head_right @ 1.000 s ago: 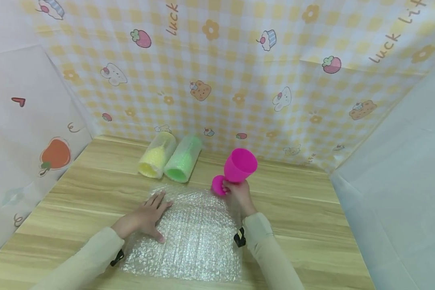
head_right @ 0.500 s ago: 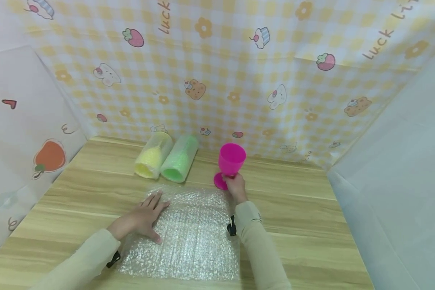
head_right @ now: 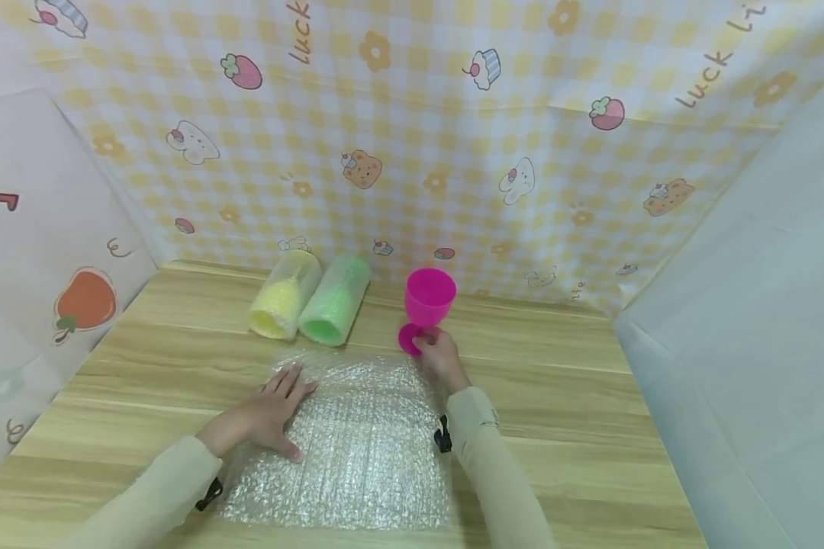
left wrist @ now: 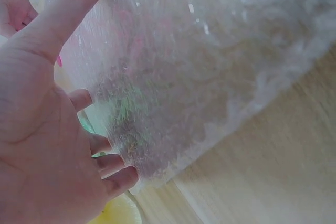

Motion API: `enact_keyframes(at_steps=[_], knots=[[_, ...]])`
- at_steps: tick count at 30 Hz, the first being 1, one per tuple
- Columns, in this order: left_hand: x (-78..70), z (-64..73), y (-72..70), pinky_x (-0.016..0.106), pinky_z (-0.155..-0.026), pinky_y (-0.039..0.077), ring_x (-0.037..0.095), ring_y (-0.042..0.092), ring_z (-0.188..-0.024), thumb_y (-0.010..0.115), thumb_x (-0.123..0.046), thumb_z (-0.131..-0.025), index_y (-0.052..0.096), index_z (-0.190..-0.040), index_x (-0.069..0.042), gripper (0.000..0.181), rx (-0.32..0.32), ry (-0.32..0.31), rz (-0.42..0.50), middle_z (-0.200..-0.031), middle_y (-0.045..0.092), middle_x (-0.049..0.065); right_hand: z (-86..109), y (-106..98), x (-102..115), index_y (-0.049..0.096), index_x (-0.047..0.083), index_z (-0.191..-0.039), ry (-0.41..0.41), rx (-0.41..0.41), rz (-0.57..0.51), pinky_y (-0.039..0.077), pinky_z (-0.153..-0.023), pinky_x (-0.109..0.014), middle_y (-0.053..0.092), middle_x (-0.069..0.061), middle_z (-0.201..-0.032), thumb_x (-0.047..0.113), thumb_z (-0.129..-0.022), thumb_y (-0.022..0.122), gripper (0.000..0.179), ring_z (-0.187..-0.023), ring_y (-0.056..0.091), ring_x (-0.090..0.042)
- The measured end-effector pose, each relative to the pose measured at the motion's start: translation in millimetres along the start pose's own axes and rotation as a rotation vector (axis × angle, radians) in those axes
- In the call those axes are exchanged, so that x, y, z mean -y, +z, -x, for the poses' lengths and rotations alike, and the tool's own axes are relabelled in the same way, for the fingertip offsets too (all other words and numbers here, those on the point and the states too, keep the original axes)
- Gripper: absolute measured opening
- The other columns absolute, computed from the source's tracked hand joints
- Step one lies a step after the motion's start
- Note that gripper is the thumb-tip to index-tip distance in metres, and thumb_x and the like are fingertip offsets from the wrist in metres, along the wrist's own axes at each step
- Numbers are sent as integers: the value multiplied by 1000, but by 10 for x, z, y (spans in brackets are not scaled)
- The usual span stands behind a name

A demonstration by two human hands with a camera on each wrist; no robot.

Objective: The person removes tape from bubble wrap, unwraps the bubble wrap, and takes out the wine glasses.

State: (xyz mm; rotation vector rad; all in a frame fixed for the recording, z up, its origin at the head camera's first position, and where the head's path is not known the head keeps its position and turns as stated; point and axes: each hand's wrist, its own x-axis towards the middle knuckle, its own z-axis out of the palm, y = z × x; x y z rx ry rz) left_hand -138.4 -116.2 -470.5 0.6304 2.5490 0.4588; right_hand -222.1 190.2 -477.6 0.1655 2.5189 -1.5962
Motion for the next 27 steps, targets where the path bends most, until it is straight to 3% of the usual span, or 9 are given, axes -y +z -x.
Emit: enact_keyframes(at_steps=[1, 4, 9, 16, 27], knots=[[0, 3, 2, 64, -110, 11, 51, 0, -138, 82, -50, -56, 22, -145, -4, 117, -1, 2, 7, -150, -4, 33, 33, -2, -4, 50, -5, -128, -26, 0, 52, 52, -87, -41, 59, -24, -119, 10, -92, 52, 39, -103, 59, -35], [-3, 8, 8, 65, -109, 11, 51, 0, -138, 83, -49, -56, 23, -145, -4, 116, -7, 7, 21, -150, -5, 33, 145, 1, -9, 55, -5, -123, -136, 34, 295, 52, -85, -43, 60, -24, -118, 8, -90, 53, 35, -102, 60, -35], [0, 5, 10, 65, -109, 11, 51, 0, -138, 83, -48, -55, 24, -145, -4, 116, -15, 4, 18, -150, -4, 33, 283, 36, -17, 54, -4, -126, -283, 201, 665, 37, -105, -50, 46, -22, -137, 17, -91, 55, 40, -126, 43, -39], [-10, -5, -4, 66, -109, 11, 51, 0, -138, 84, -48, -55, 24, -144, -4, 116, -9, -1, 19, -150, -4, 34, 270, 66, -4, 42, 0, -137, -250, 273, 773, 28, -113, -45, 34, -19, -147, 25, -92, 54, 53, -136, 32, -35], [-55, 10, -39, 66, -109, 11, 51, 0, -138, 84, -46, -56, 23, -145, -4, 116, 12, -23, 22, -150, -5, 33, 49, 88, 114, 38, 2, -140, -161, 330, 850, 26, -114, -43, 26, -16, -152, 31, -91, 58, 61, -138, 28, -32]])
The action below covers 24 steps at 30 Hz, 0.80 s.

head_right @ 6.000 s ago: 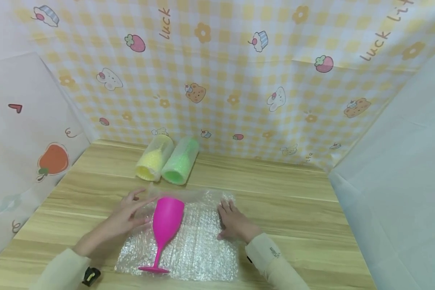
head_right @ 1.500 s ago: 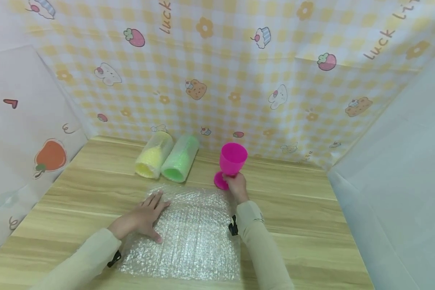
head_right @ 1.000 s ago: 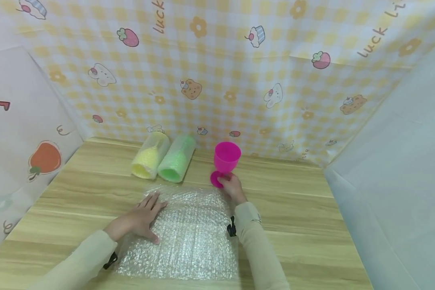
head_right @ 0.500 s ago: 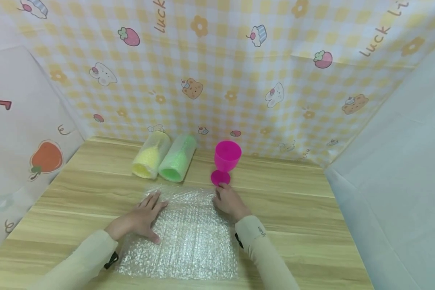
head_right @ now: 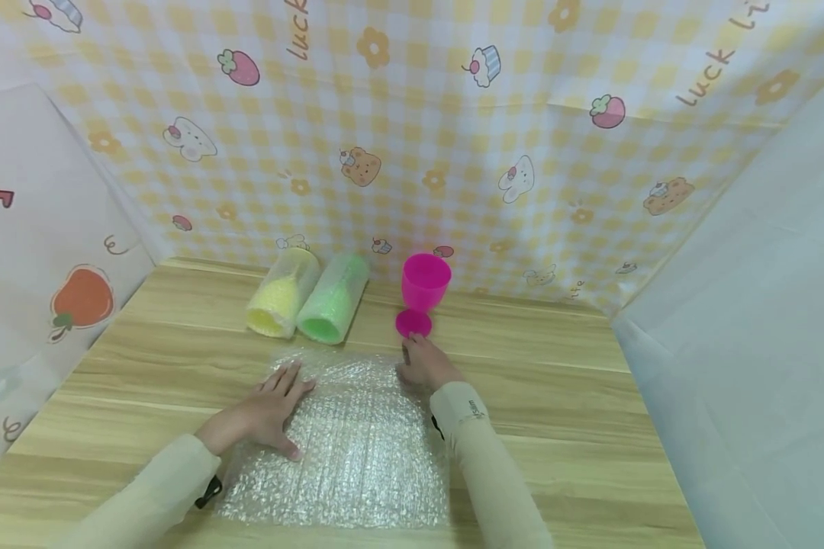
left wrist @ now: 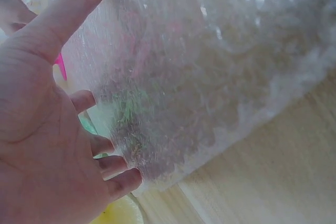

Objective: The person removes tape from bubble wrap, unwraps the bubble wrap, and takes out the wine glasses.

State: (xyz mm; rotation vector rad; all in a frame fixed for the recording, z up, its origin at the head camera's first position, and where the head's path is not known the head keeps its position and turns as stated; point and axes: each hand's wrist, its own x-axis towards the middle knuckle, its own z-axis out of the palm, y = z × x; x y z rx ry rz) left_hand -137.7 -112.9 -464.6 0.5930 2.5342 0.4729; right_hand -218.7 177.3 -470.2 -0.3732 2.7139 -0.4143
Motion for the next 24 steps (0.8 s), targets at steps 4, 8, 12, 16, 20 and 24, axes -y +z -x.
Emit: enact_keyframes(at_steps=[4, 8, 12, 16, 20, 24], knots=[[-3, 8, -8, 66, -109, 11, 51, 0, -137, 84, -45, -56, 23, -145, -3, 115, -2, 2, 10, -150, -5, 34, -48, -23, 12, 37, 1, -140, 3, 10, 10, 23, -115, -42, 23, -16, -153, 30, -89, 61, 63, -140, 25, -32], [-3, 15, -13, 66, -109, 10, 52, 0, -137, 85, -43, -56, 23, -144, -3, 115, -6, 4, 15, -149, -5, 34, -76, -25, 23, 36, 1, -141, 1, 19, 7, 23, -115, -42, 21, -15, -153, 30, -87, 63, 66, -141, 22, -32], [-2, 16, -10, 66, -109, 11, 52, 0, -137, 85, -43, -56, 23, -144, -3, 115, -7, 3, 12, -149, -5, 34, -87, -22, 27, 36, 1, -141, 4, 16, 6, 23, -115, -41, 20, -14, -154, 29, -87, 64, 67, -141, 21, -31], [1, 12, 6, 66, -109, 11, 52, 0, -137, 85, -44, -56, 23, -144, -3, 115, -7, -1, 11, -150, -5, 34, -84, -9, 13, 35, 2, -141, 10, 21, -4, 23, -115, -42, 18, -13, -155, 29, -88, 63, 66, -141, 20, -31], [0, 3, 19, 65, -109, 11, 50, -1, -138, 84, -44, -55, 23, -145, -4, 116, -4, -5, 10, -150, -5, 32, -86, 24, -2, 35, 1, -141, 14, 17, -14, 22, -116, -41, 16, -14, -155, 30, -88, 63, 66, -142, 20, -31], [-3, -7, 26, 64, -110, 10, 49, -2, -139, 84, -44, -55, 22, -145, -5, 116, 1, -14, 6, -151, -6, 31, -83, 75, 23, 39, 0, -137, 5, -23, 13, 23, -115, -43, 20, -17, -153, 27, -89, 63, 60, -140, 23, -33]])
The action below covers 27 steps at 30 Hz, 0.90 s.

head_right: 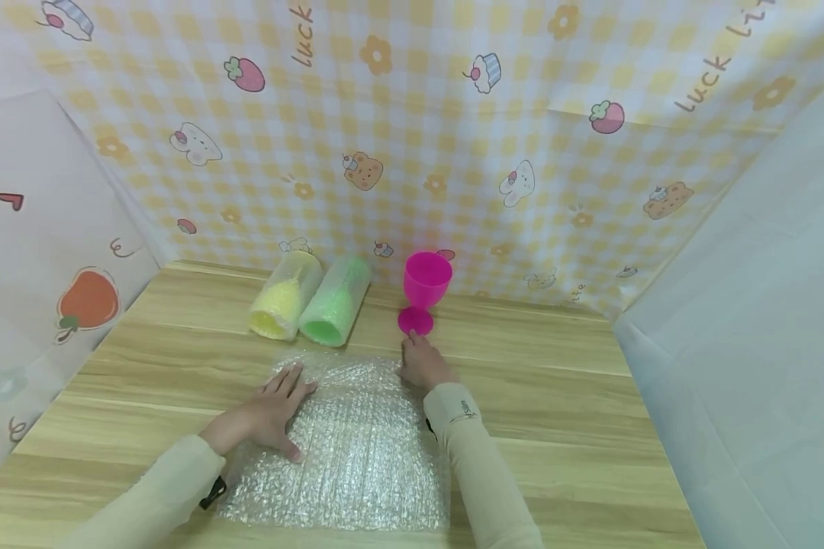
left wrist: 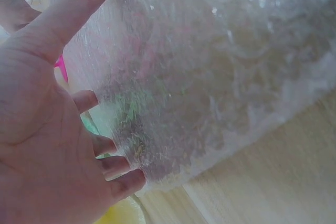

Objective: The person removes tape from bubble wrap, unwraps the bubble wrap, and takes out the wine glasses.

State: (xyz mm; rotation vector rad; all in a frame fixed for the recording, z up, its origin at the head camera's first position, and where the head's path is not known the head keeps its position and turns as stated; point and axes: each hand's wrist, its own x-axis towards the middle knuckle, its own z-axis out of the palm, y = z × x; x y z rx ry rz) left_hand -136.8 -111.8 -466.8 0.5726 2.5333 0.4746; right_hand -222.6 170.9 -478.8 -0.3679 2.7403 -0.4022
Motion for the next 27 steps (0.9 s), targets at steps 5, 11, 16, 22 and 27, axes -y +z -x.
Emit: enact_keyframes(at_steps=[5, 11, 16, 22, 27], knots=[[-12, -10, 11, 63, -111, 10, 48, -2, -139, 84, -44, -54, 22, -146, -6, 117, 0, -3, -7, -151, -6, 30, 102, 63, 126, 38, 2, -137, 8, -81, 139, 23, -114, -49, 23, -21, -151, 19, -92, 54, 51, -139, 22, -38], [-16, -15, 21, 62, -111, 10, 48, -1, -139, 84, -46, -54, 22, -146, -6, 118, -15, 9, -10, -151, -5, 30, 355, 152, 318, 48, 2, -117, -117, -228, 295, 33, -105, -57, 39, -26, -137, 8, -85, 54, 34, -126, 36, -47], [25, 10, 46, 62, -111, 12, 48, -1, -139, 82, -50, -55, 22, -146, -7, 117, -42, 29, -37, -151, -4, 31, 662, 269, 472, 52, 9, -110, -176, -173, 241, 33, -104, -60, 41, -21, -137, 6, -81, 59, 30, -127, 35, -46], [50, 49, 119, 61, -111, 15, 51, 5, -138, 78, -51, -56, 24, -146, -5, 115, -128, 80, -106, -153, 5, 27, 1069, 451, 615, 53, 10, -117, -184, -135, 173, 39, -99, -57, 45, -18, -133, 16, -86, 55, 32, -121, 43, -42], [17, 120, 214, 58, -112, 18, 49, 14, -137, 74, -49, -57, 27, -146, -7, 109, -242, 98, -194, -153, 17, 22, 1319, 576, 611, 50, 10, -125, -167, -99, 159, 43, -94, -56, 43, -18, -136, 32, -82, 65, 51, -122, 43, -41]])
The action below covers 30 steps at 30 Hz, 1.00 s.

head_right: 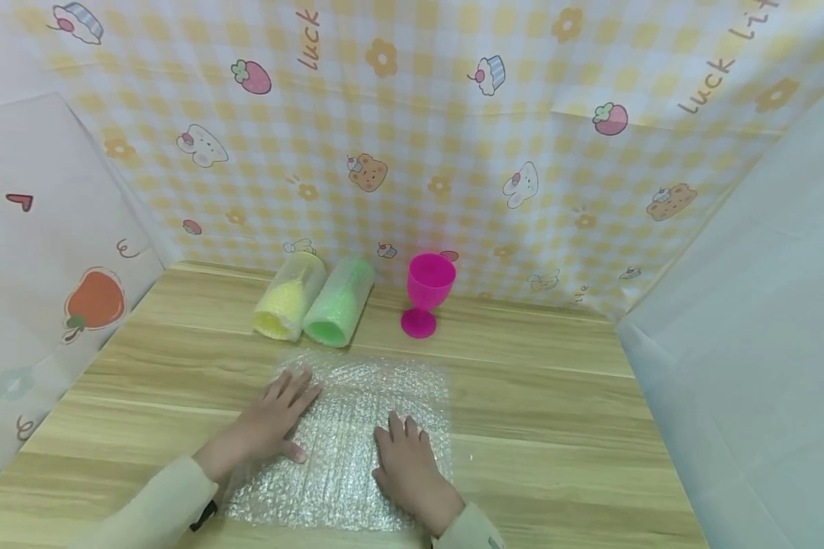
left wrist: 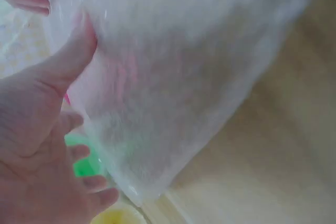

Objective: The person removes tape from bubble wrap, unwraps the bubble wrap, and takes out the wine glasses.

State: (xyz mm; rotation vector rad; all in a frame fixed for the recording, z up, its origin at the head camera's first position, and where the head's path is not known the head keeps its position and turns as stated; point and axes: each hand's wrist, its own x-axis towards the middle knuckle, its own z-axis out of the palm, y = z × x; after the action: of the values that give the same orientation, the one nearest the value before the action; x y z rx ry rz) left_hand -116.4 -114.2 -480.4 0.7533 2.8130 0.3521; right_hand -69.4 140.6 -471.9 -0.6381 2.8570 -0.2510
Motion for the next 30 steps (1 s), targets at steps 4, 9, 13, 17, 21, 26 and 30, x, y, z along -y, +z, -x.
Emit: enact_keyframes(at_steps=[4, 9, 13, 17, 21, 26, 30], knots=[[-76, 75, 64, 56, -105, 33, 44, 35, -127, 73, -48, -58, 41, -137, -8, 95, -113, 3, -69, -140, 39, 20, 92, 60, -46, 48, 10, -133, 19, -5, -40, 40, -96, -60, 37, -20, -144, 41, -80, 66, 64, -128, 37, -43], [-184, 198, 193, 36, -78, 49, 25, 50, -93, 73, -40, -64, 57, -114, -12, 60, -258, 12, -106, -104, 54, 8, 139, 71, -73, 47, 8, -134, 16, -12, -96, 37, -97, -63, 33, -21, -146, 43, -76, 68, 71, -130, 33, -46], [-252, 348, 268, 41, -81, 52, 32, 55, -101, 68, -33, -77, 55, -122, -8, 53, -297, 4, -70, -114, 57, 16, 176, 82, -76, 43, 7, -137, 12, 3, -149, 32, -102, -63, 28, -22, -148, 43, -76, 68, 75, -133, 28, -47], [-280, 496, 296, 52, -97, 43, 42, 46, -120, 68, -36, -79, 49, -132, -5, 64, -247, -12, 30, -134, 47, 25, 208, 99, -107, 41, 9, -139, -1, 7, -178, 27, -107, -60, 24, -20, -151, 43, -77, 67, 76, -137, 23, -43], [-279, 577, 303, 54, -102, 38, 43, 40, -127, 68, -42, -76, 46, -136, -6, 73, -217, -12, 66, -141, 40, 25, 249, 98, -135, 39, 9, -140, -16, 11, -217, 23, -109, -58, 21, -18, -153, 41, -77, 67, 76, -139, 20, -41], [-276, 575, 305, 54, -103, 37, 42, 38, -128, 67, -43, -77, 44, -137, -7, 73, -190, -11, 72, -142, 38, 25, 282, 88, -168, 39, 7, -141, -26, 12, -235, 23, -109, -57, 20, -19, -152, 40, -78, 67, 76, -139, 20, -40], [-307, 544, 305, 54, -103, 37, 43, 38, -128, 68, -42, -77, 44, -137, -6, 73, -183, 2, 73, -142, 38, 25, 316, 95, -220, 39, 7, -141, -21, 10, -214, 23, -110, -56, 21, -19, -152, 40, -78, 67, 76, -138, 22, -40]])
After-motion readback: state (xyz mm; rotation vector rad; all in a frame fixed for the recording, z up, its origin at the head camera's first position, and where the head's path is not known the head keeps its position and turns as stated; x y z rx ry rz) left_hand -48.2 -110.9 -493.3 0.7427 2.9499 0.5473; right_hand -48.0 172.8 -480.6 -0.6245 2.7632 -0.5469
